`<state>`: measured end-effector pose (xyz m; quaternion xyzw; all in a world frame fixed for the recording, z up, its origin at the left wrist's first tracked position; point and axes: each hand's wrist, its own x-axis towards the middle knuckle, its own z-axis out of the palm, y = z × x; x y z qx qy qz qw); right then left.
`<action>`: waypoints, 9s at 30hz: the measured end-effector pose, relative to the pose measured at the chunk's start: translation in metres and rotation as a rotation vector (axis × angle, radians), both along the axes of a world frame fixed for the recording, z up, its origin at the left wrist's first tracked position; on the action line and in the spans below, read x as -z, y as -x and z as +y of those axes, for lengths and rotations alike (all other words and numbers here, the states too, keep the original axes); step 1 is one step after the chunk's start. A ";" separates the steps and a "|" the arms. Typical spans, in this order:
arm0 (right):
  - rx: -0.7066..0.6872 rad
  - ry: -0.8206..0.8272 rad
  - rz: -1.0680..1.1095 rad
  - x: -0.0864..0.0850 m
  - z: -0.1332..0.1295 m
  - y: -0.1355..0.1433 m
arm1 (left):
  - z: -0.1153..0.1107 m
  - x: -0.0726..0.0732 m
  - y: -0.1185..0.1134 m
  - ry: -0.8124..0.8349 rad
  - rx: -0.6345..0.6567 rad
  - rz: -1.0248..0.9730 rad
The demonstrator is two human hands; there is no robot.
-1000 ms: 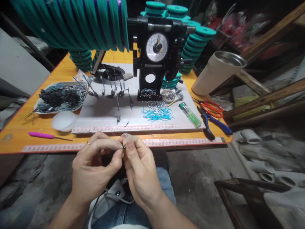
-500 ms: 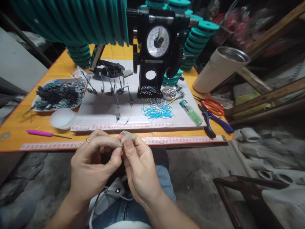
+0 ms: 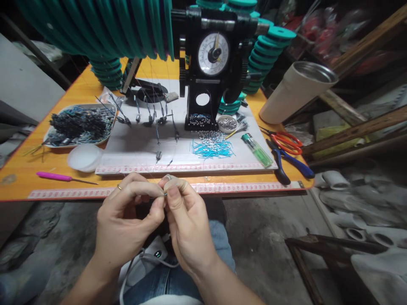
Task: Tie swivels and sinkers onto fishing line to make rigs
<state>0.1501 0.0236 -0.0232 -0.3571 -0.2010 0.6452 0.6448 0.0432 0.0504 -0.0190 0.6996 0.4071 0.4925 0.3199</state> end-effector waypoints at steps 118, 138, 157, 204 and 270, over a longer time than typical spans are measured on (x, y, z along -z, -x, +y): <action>0.233 -0.333 -1.641 -0.025 0.021 -0.101 | 0.019 0.012 0.020 -0.439 0.026 0.143; -0.063 -0.267 -2.167 -0.039 0.156 -0.176 | 0.031 0.019 0.025 -0.301 0.062 0.017; 0.361 -0.287 -2.169 -0.029 0.120 -0.166 | 0.030 0.023 0.024 -0.297 0.071 0.032; 0.067 -0.370 -1.088 -0.007 0.006 -0.042 | 0.028 0.017 0.025 -0.285 0.214 0.014; 0.030 -0.622 -2.324 -0.016 0.026 -0.028 | 0.099 -0.018 0.070 -0.720 0.450 0.847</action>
